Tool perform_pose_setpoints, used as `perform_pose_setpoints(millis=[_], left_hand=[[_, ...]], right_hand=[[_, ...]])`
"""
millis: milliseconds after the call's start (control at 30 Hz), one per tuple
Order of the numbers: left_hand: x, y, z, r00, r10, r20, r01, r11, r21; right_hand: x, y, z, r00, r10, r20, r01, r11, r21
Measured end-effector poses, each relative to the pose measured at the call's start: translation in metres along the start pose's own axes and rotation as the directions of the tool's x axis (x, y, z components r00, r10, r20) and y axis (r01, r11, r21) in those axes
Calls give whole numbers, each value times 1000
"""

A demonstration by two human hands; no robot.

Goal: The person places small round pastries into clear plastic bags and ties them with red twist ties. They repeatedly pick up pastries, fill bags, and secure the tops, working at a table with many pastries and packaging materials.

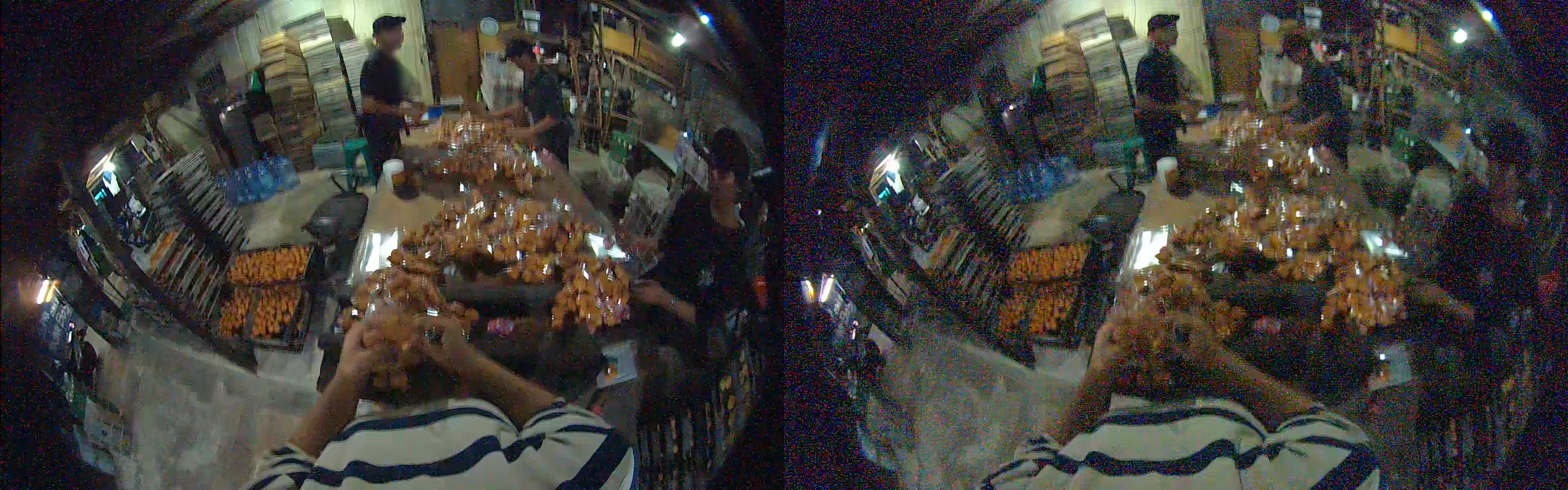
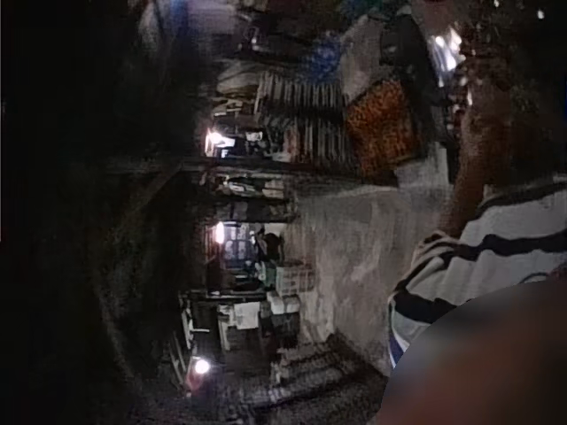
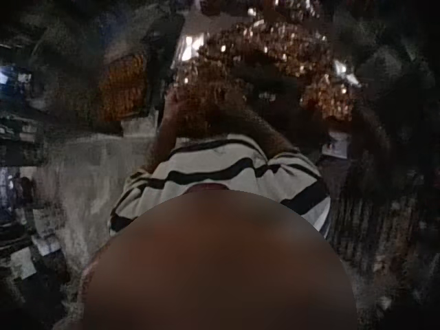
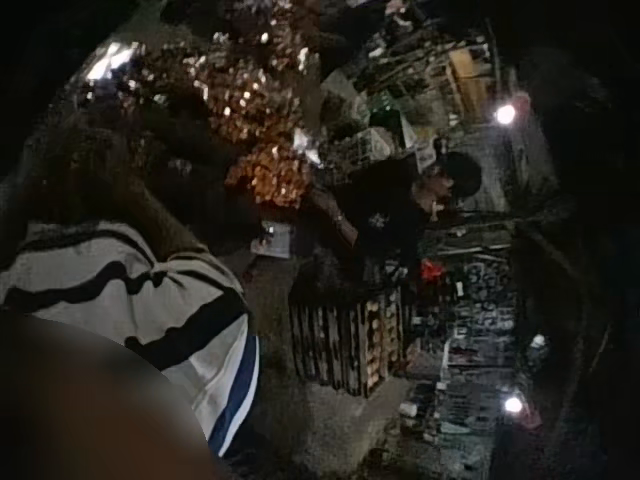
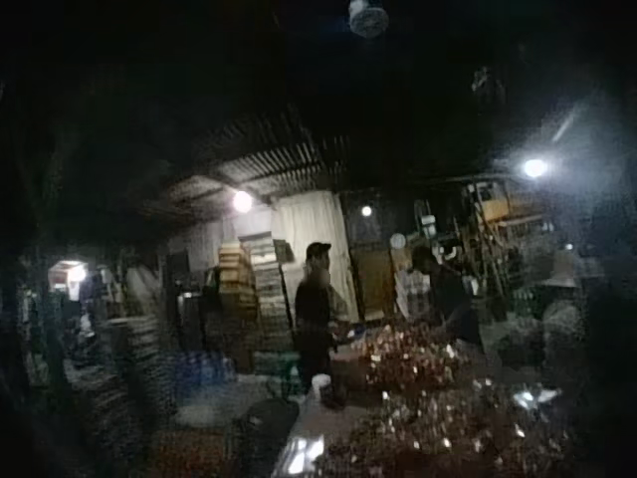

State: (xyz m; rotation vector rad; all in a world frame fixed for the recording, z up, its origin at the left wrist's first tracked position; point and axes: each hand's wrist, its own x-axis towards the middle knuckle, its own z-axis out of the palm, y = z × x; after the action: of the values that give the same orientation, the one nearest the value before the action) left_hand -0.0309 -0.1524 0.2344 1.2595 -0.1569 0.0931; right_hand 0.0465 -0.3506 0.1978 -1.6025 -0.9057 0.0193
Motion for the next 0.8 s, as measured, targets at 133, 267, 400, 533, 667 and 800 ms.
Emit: perform_pose_setpoints(millis=[133,267,400,533,667,800], left_hand=[[28,13,-3,994,107,34,-111,889,445],[34,11,4,988,-119,-100,147,925,351],[47,-9,15,998,-39,-52,56,925,376],[76,-41,20,995,8,-98,3,994,109],[85,-63,14,993,-82,-79,93,984,152],[91,-72,21,974,-223,-41,222,975,-23]], right_hand=[[18,-5,-22,874,485,-36,-385,735,558],[17,-4,-38,986,129,-106,-69,893,445],[9,7,-36,990,85,-111,-62,978,197],[6,16,-32,931,303,-206,-204,895,397],[2,28,-43,869,427,-251,-261,826,499],[5,51,-56,809,569,-144,-330,643,691]])
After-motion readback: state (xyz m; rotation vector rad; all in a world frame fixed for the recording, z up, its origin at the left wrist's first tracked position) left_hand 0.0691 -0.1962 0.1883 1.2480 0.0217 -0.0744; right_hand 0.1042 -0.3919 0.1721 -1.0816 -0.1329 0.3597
